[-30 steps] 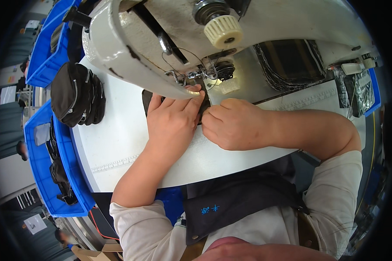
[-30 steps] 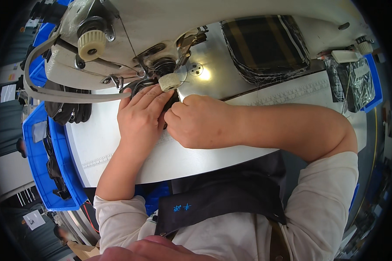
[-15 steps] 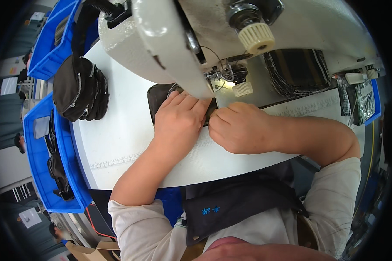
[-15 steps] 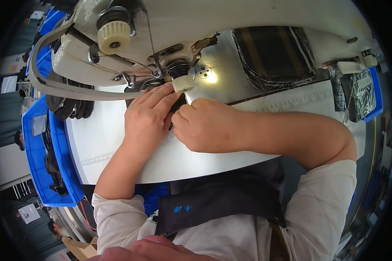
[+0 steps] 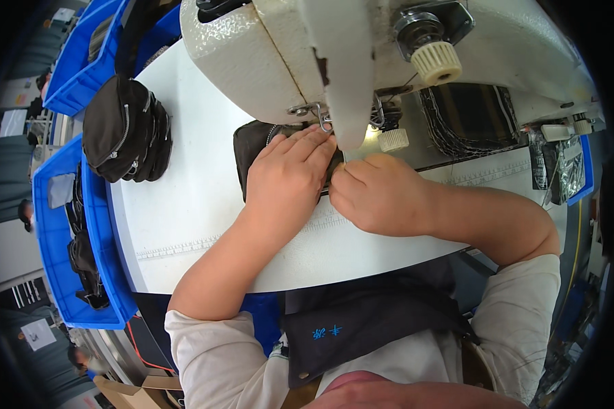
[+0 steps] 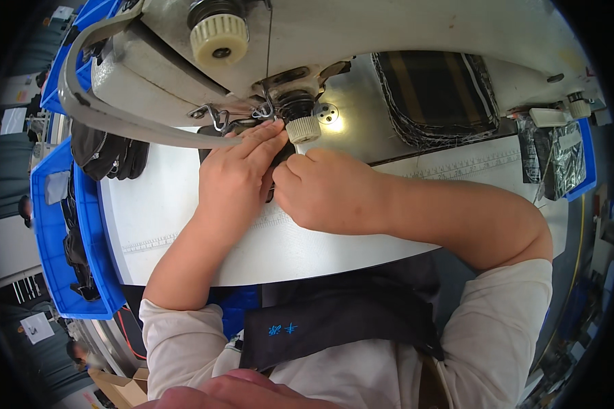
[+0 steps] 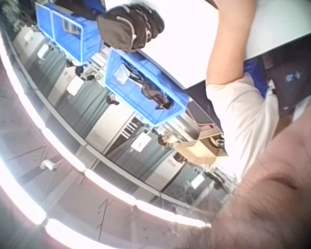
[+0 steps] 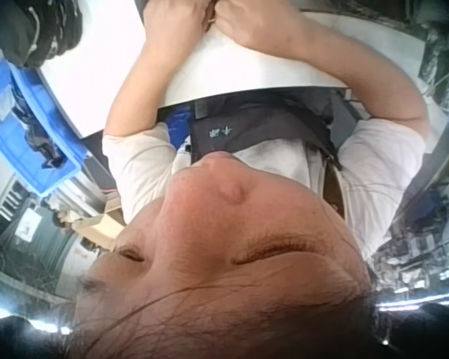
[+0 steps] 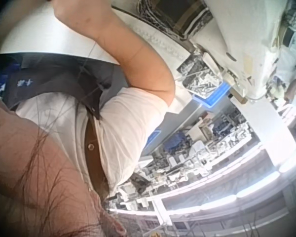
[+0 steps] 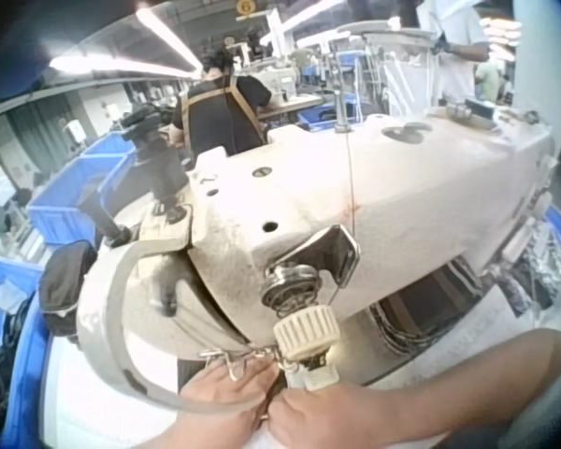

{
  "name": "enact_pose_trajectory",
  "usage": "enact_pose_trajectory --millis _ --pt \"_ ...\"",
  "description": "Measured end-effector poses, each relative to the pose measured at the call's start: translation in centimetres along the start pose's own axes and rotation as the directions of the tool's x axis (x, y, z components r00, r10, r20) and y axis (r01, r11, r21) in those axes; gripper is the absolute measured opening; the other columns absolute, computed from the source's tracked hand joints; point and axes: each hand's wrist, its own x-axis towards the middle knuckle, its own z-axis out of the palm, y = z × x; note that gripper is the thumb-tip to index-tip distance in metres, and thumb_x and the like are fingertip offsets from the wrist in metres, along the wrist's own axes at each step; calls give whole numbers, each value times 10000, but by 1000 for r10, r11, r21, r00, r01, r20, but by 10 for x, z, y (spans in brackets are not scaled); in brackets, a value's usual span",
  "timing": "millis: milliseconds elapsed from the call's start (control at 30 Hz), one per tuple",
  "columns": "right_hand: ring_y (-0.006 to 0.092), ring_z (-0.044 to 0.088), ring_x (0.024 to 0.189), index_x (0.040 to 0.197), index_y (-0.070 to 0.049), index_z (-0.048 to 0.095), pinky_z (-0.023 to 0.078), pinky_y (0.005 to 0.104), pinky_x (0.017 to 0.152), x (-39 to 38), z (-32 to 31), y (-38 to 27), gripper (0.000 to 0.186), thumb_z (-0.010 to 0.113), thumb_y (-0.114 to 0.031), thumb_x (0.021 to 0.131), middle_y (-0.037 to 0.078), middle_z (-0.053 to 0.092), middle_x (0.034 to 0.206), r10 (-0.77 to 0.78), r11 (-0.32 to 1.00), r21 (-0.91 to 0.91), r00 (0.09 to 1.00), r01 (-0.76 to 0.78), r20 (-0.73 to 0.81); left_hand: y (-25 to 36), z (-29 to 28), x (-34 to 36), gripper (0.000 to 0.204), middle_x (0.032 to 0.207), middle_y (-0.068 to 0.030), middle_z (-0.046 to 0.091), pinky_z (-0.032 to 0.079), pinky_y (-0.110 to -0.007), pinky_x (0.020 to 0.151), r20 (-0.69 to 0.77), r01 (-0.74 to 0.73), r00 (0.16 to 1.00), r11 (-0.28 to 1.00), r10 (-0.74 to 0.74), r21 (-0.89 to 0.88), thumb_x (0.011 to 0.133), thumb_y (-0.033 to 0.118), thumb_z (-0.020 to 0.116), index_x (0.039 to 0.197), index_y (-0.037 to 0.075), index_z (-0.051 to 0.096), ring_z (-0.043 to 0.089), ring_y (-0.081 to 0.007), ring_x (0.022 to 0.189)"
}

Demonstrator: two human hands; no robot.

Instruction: The person uses a sewing machine to stitch a zipper onto a small black fabric pouch. They guide the pouch under the needle, sew along the zipper line, and then remove the finished pouch to place it in a blue bin. The person repeats this process with another pouch.

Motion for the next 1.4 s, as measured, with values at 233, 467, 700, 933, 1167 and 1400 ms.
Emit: enact_pose_trajectory --millis 233,467,700,933,1167,1400 --pt "182 555 741 727 -89 642 452 328 590 -3 -1 -2 90 703 -156 733 31 539 771 32 999 -20 999 -31 22 -5 6 1 347 1144 -58 745 556 -382 926 -55 5 998 1000 -5 1 771 86 730 1115 64 767 710 -240 1097" --pt "200 608 735 760 -44 701 474 336 563 -9 0 -7 101 716 -143 745 78 603 826 81 997 -17 996 -81 42 3 -1 2 339 1108 -41 744 564 -379 800 -78 -3 997 1000 4 1 663 63 836 995 78 767 723 -264 1012" --pt "203 621 740 771 -36 713 484 333 566 -9 -2 -9 111 730 -143 748 101 626 848 82 996 -47 996 -80 45 2 3 2 314 1089 -42 752 561 -361 745 -106 -7 994 999 11 33 651 39 835 949 72 745 731 -259 987" --pt "203 620 740 809 -26 730 476 327 570 -9 -3 -10 124 733 -144 771 128 656 897 81 996 -52 995 -78 51 1 6 -2 301 1063 -20 757 561 -356 762 -57 11 998 997 -7 73 698 55 832 983 87 741 733 -235 972" --pt "205 624 742 842 -10 738 471 337 575 -10 -4 -9 143 722 -146 798 150 676 937 82 996 -37 991 -78 108 3 4 -1 377 1131 -29 765 568 -357 821 -65 -6 998 999 9 51 685 62 823 1055 83 760 731 -240 985" --pt "208 630 743 872 7 749 477 333 575 -10 -7 -9 174 713 -138 786 194 705 1007 75 997 -42 991 -71 111 3 4 -3 450 1167 -41 761 570 -356 833 -74 -8 997 999 10 34 691 60 816 1138 72 766 733 -243 999"
